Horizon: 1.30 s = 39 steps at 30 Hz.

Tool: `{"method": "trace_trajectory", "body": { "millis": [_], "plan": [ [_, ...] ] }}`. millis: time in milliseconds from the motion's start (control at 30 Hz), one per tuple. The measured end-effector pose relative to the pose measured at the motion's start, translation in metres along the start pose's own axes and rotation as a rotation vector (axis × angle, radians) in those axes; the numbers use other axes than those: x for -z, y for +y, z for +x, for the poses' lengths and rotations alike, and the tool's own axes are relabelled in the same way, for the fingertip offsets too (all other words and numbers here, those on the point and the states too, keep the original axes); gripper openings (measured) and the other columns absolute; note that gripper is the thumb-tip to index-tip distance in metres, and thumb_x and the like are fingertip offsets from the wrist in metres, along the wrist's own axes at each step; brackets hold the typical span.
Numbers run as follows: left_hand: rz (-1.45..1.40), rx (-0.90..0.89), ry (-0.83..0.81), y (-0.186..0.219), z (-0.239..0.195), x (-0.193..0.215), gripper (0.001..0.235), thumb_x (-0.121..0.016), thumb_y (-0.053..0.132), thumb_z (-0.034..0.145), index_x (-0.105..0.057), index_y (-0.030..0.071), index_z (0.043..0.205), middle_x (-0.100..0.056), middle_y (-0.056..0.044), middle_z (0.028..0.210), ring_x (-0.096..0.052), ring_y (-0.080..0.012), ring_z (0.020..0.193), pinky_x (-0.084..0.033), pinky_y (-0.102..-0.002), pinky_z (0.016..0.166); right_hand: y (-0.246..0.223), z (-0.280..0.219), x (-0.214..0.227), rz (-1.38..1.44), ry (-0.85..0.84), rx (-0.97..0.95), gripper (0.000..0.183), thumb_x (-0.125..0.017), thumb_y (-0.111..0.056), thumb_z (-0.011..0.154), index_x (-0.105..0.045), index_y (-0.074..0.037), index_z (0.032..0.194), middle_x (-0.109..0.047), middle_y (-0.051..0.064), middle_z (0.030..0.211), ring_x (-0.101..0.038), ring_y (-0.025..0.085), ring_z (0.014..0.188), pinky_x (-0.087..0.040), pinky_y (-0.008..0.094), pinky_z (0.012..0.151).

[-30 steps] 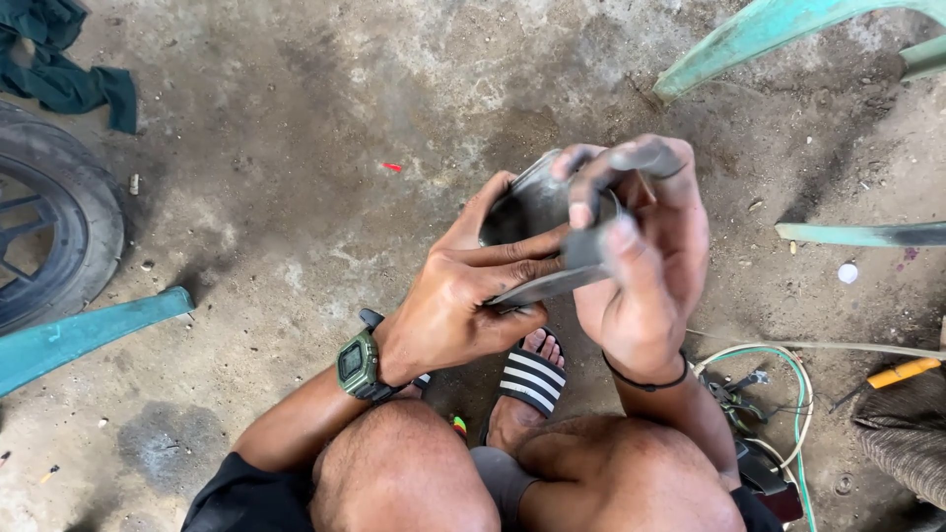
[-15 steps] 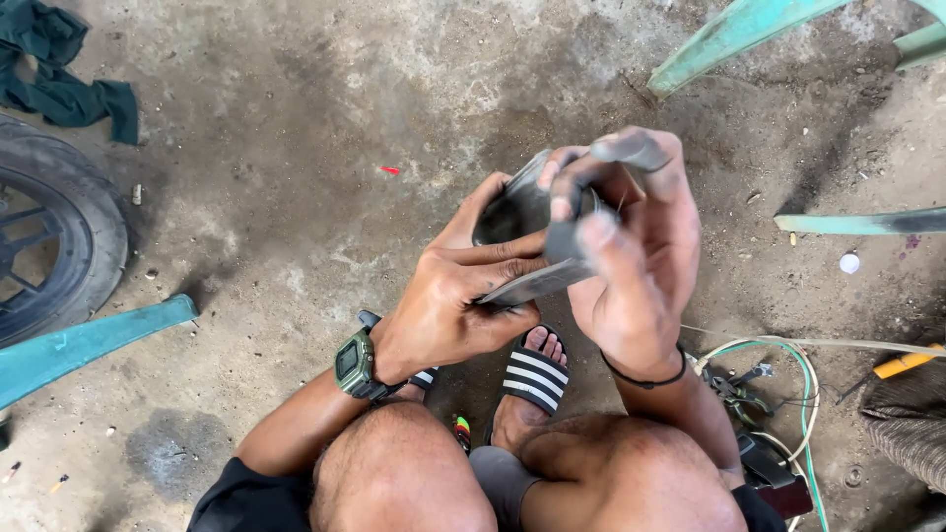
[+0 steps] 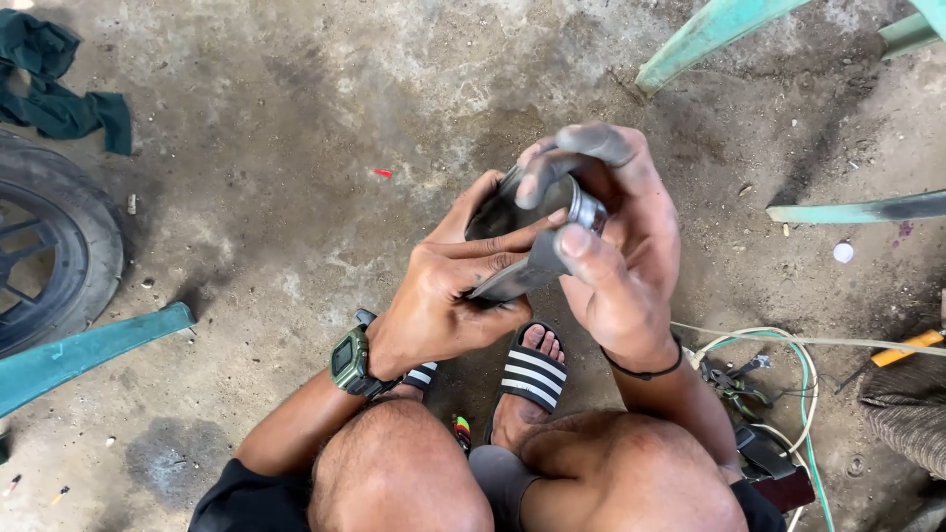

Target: The person holds a curved metal part and rubs its edges and surfaces with a small abrasive block. They rotate the part to work on different sides and then switch to a second, smaller metal piece, continuing to rub its edges and surfaces with the same block.

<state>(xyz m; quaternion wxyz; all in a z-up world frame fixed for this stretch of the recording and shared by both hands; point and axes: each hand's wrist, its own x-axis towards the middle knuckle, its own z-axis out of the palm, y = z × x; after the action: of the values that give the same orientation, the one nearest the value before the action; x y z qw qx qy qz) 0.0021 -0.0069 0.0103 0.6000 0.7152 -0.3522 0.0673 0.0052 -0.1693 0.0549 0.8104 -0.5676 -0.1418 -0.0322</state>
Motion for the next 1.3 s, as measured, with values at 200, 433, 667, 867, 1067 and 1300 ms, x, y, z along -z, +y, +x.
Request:
{"method": "trace_trajectory", "body": {
  "millis": [200,433,667,867,1067,1300],
  "plan": [
    [0.078,-0.015,-0.055,-0.014,-0.01,0.001,0.045,-0.071,0.001,0.094,-0.066,0.011,0.137,-0.059,-0.004,0.149,-0.052,-0.0462,0.144,-0.028,-0.071,0.133,-0.001,0.01,-0.012,0.068,0.173,-0.043,0.01,-0.05,-0.014,0.108,-0.044,-0.01,0.115,-0.061,0.024,0.099,-0.06,0.017,0.086,-0.049,0.026,0.086],
    [0.079,0.004,-0.066,-0.018,-0.011,0.0,0.045,-0.076,0.004,0.094,-0.066,0.012,0.136,-0.059,-0.004,0.149,-0.048,-0.0464,0.151,-0.026,-0.069,0.135,-0.002,0.011,-0.005,0.192,0.127,-0.141,0.013,-0.054,-0.017,0.108,-0.052,-0.008,0.119,-0.063,0.017,0.092,-0.062,0.023,0.11,-0.049,0.033,0.104],
    [0.046,-0.009,0.011,-0.021,-0.013,-0.005,0.048,-0.071,-0.004,0.089,-0.067,0.012,0.134,-0.06,-0.002,0.147,-0.046,-0.0489,0.149,-0.031,-0.071,0.134,-0.001,0.005,-0.005,-0.024,0.002,-0.024,0.036,-0.062,-0.032,0.105,-0.049,-0.009,0.128,-0.065,0.016,0.113,-0.062,0.021,0.121,-0.047,0.036,0.117],
    [0.145,-0.074,0.005,-0.022,-0.011,-0.001,0.038,-0.071,0.009,0.103,-0.063,0.011,0.14,-0.055,-0.002,0.152,-0.043,-0.0528,0.151,-0.031,-0.073,0.134,0.01,0.002,-0.021,-0.031,0.071,0.059,0.043,-0.058,-0.036,0.103,-0.048,-0.004,0.13,-0.058,0.025,0.13,-0.056,0.029,0.138,-0.045,0.041,0.125],
    [0.326,-0.167,0.0,-0.02,-0.004,0.002,0.032,-0.064,0.021,0.11,-0.064,0.01,0.14,-0.058,-0.002,0.149,-0.055,-0.045,0.141,-0.029,-0.078,0.126,-0.001,0.008,-0.032,0.071,0.159,0.023,0.028,-0.059,-0.038,0.1,-0.056,-0.01,0.102,-0.059,0.011,0.112,-0.052,0.031,0.14,-0.038,0.046,0.126],
    [0.406,-0.199,0.004,-0.023,-0.009,-0.001,0.031,-0.063,0.026,0.111,-0.064,0.015,0.139,-0.058,0.004,0.149,-0.048,-0.0665,0.135,-0.037,-0.082,0.116,0.0,0.004,-0.023,0.138,0.057,0.047,0.026,-0.058,-0.036,0.103,-0.057,-0.012,0.11,-0.06,0.009,0.113,-0.048,0.033,0.143,-0.032,0.048,0.13]
  ]
}}
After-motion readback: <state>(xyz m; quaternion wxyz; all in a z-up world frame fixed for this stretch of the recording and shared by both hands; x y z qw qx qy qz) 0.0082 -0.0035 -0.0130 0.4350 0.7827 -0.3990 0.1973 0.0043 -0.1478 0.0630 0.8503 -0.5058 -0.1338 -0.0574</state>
